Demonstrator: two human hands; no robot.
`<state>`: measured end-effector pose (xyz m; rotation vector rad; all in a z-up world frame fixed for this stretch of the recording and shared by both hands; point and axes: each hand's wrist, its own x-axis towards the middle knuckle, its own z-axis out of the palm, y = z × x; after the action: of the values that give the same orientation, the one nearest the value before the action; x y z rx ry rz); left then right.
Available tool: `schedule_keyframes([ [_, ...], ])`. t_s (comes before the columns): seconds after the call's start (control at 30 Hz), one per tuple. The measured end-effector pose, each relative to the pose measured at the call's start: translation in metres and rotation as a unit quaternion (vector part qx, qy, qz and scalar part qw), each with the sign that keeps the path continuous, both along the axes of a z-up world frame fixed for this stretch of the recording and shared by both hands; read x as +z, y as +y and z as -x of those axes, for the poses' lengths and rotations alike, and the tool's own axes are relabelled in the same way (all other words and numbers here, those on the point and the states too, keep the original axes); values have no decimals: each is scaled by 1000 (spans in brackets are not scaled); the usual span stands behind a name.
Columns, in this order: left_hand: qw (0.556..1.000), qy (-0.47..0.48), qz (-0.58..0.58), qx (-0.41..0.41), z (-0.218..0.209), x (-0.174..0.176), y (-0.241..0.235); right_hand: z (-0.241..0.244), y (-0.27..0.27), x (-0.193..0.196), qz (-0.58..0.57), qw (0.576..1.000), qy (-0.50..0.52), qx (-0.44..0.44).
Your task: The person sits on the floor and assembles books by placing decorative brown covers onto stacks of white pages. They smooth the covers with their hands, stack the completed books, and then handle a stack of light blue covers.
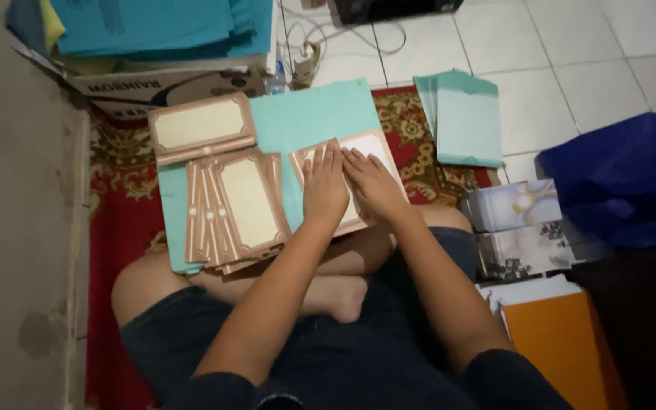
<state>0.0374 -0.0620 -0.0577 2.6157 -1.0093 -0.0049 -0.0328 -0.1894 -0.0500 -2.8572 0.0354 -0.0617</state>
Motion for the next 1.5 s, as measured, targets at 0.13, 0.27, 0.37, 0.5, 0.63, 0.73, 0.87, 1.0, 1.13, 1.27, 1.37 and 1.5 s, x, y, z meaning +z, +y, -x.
schedule_keyframes([
  [0.13, 1000, 2, -6, -6, -7, -10, -2, -8, 9, 12, 14, 1000, 0, -27],
  [0.27, 998, 4, -53, -20, -13, 6, -8, 22, 14, -3, 56, 998, -10, -41],
  [0.37, 993, 17, -109, -41, -25, 8, -13, 43, 17, -30, 59, 997, -26, -42],
  [0.5, 987, 41, -145, -60, -22, 26, -8, 47, 19, -27, 37, 998, -3, -49],
  [0.63, 993, 49, -92, -55, 8, 30, 13, 25, 21, -11, 35, 997, -13, -63],
  [0.73, 999, 2, -33, -41, 12, 19, 21, 3, 12, -11, 66, 996, -30, -44],
  [0.87, 998, -47, 33, -18, 17, 5, 24, 16, 10, -21, 47, 999, 4, -24],
  [1.0, 998, -49, 24, -10, 13, -4, 18, 39, 9, -28, 67, 997, 45, 3],
  [1.13, 999, -41, 25, -11, 15, 1, 18, 22, 11, -13, 49, 998, 49, -3],
  [1.27, 999, -47, 7, -1, 7, -19, 5, -4, 17, 16, 28, 998, 13, -52],
  [1.37, 999, -15, -30, 11, 0, -3, 0, -3, 19, 10, 26, 997, 7, -66],
  [1.5, 997, 38, -70, 15, -17, 14, -10, 26, 16, -15, 81, 994, 22, -67],
])
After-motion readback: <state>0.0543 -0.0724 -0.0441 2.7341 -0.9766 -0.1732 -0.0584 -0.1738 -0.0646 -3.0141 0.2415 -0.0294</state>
